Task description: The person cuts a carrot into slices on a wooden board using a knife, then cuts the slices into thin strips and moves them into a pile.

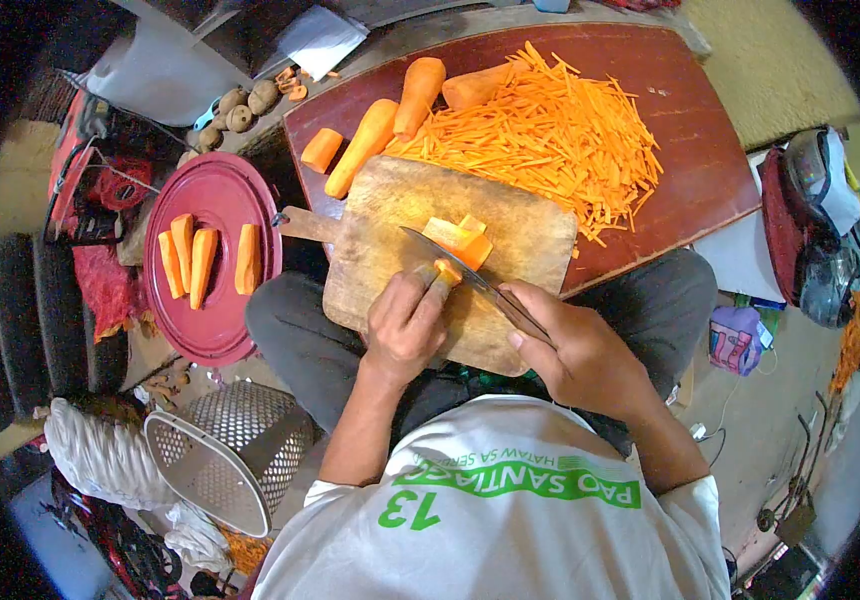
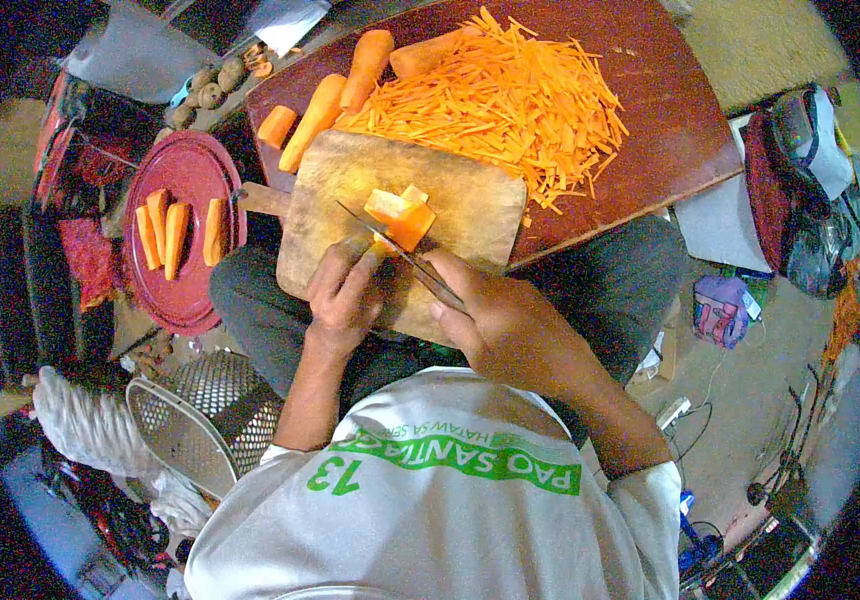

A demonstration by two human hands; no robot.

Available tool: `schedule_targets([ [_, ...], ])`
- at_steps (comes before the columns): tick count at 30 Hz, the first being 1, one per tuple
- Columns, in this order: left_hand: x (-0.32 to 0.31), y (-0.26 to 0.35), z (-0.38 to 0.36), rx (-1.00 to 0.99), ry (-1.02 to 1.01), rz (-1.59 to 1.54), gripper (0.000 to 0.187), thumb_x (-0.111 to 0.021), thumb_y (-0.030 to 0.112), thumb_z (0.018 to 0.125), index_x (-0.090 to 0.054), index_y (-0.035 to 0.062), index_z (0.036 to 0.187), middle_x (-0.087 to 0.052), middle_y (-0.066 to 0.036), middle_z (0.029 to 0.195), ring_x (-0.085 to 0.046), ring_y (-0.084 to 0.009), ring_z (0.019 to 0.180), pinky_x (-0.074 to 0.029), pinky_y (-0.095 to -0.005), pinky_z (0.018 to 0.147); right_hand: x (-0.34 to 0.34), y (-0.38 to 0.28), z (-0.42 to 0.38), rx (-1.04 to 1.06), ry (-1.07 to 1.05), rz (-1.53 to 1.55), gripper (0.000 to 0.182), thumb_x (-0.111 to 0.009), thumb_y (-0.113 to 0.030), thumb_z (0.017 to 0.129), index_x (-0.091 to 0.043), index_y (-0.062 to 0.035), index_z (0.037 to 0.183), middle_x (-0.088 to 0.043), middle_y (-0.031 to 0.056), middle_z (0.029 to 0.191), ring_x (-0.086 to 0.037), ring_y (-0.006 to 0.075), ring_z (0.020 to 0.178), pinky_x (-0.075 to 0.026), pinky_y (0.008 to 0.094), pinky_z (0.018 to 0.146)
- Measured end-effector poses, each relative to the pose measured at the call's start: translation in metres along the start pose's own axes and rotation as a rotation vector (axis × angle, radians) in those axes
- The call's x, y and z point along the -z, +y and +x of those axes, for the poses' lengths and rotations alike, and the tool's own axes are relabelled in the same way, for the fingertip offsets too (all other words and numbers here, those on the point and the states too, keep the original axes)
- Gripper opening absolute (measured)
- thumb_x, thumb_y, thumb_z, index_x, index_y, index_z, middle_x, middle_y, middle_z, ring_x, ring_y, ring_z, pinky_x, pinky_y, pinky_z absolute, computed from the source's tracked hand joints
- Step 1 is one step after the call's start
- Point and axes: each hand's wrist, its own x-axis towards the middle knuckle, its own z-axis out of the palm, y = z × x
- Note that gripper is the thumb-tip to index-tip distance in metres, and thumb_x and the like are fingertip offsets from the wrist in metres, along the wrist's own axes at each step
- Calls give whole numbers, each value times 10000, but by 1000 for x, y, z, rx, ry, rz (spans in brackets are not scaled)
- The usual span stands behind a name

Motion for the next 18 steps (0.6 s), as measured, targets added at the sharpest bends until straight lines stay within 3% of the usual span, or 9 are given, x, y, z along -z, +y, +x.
schedule_targets([
  [11,2,0,-1,1,-13,-12,477,-767,-63,616,-724,-68,1091,-700,-238,1056,-707,-388,827,-601,-449,708,-13,4,-4,-2,2,-89,496,-651,-73,1002,-507,9,1470,-725,296,1128,-727,486,1061,-588,515,867],
  [18,0,0,-1,-19,13,20,480,-749,-59,626,-723,-68,1105,-694,-239,1072,-710,-399,837,-606,-455,704,-29,32,12,-13,5,40,434,-645,-116,1032,-543,-4,1439,-722,289,1063,-731,474,982,-579,496,823],
])
